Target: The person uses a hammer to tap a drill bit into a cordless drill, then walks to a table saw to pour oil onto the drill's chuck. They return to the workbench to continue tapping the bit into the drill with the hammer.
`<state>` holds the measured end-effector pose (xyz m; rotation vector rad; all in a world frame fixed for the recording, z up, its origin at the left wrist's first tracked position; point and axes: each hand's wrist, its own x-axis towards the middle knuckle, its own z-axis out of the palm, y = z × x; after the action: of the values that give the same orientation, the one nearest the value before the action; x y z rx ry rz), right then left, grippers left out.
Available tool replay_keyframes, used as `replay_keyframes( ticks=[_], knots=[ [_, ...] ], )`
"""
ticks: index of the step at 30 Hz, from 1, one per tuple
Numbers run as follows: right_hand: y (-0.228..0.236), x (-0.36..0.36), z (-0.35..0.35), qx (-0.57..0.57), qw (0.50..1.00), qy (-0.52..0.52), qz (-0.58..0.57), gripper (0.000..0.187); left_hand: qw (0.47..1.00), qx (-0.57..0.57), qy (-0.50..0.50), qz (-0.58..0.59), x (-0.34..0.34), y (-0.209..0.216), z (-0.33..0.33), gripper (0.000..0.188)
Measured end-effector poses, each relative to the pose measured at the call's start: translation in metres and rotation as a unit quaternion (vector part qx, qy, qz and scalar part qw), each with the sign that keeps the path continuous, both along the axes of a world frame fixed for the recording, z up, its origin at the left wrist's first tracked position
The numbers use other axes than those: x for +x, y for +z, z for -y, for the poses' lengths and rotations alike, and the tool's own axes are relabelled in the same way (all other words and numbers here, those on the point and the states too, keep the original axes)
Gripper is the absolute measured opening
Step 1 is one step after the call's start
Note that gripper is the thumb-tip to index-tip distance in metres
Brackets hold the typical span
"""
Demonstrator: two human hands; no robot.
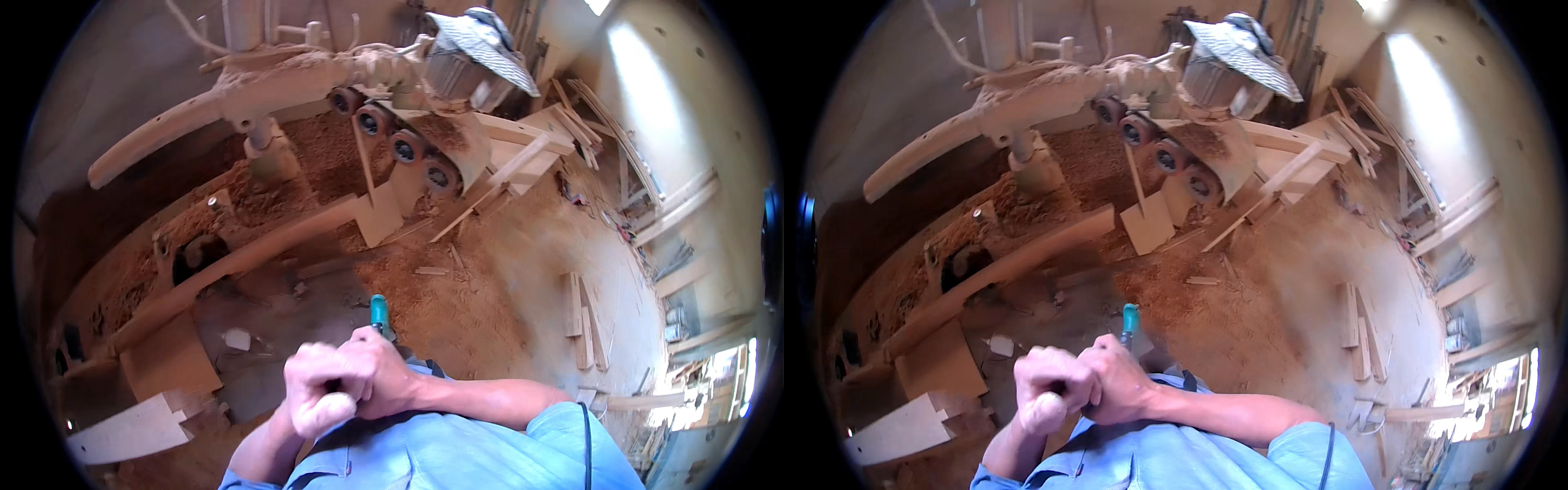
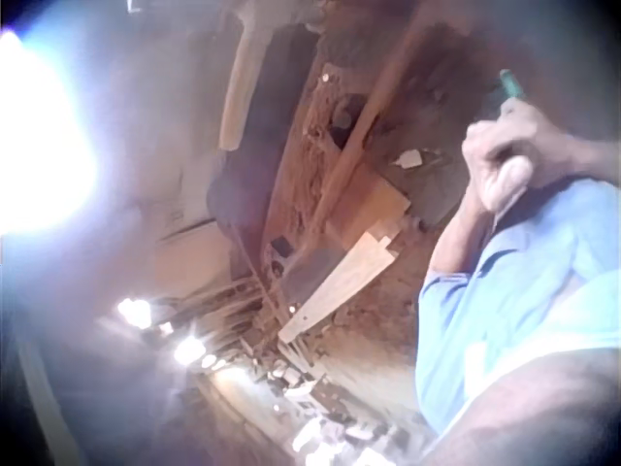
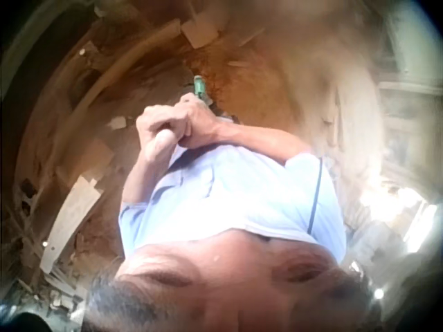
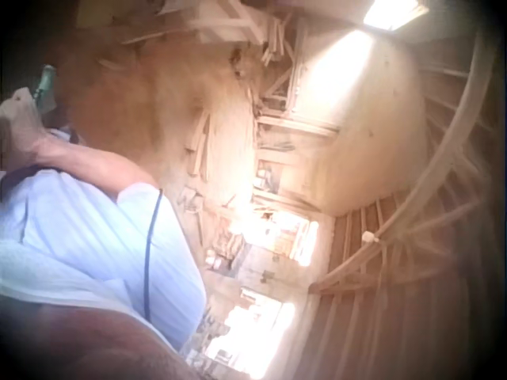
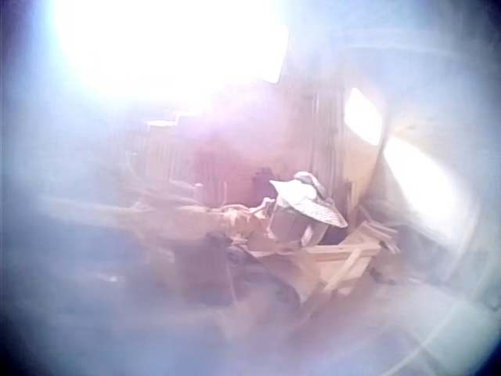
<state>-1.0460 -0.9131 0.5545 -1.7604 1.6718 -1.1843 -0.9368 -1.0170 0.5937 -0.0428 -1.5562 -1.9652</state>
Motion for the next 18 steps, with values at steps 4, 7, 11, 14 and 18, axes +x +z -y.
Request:
replay_keyframes(
  ticks=[4, 7, 11, 14, 18],
  knots=[
    [0.009, -0.015, 0.008, 0.078, 0.984, -0.102, 0.122, 0.024, 0.970, 0.215, -0.015, -0.111, -0.015, -0.037, 0.018, 0.050],
    [0.006, -0.025, 0.012, 0.117, 0.972, -0.086, 0.186, 0.019, 0.963, 0.210, 0.095, -0.139, -0.013, -0.068, 0.004, 0.059],
    [-0.008, -0.027, 0.009, 0.074, 0.981, -0.069, 0.163, 0.018, 0.984, 0.143, 0.104, -0.001, 0.008, -0.108, -0.026, 0.085],
    [-0.012, -0.020, 0.010, 0.098, 0.964, -0.083, 0.235, 0.018, 0.995, 0.061, 0.073, 0.015, 0.021, -0.131, -0.034, 0.121],
    [-0.015, -0.009, 0.016, 0.128, 0.937, -0.101, 0.310, 0.021, 0.984, 0.042, 0.072, 0.157, 0.031, -0.141, -0.051, 0.145]
  ],
)
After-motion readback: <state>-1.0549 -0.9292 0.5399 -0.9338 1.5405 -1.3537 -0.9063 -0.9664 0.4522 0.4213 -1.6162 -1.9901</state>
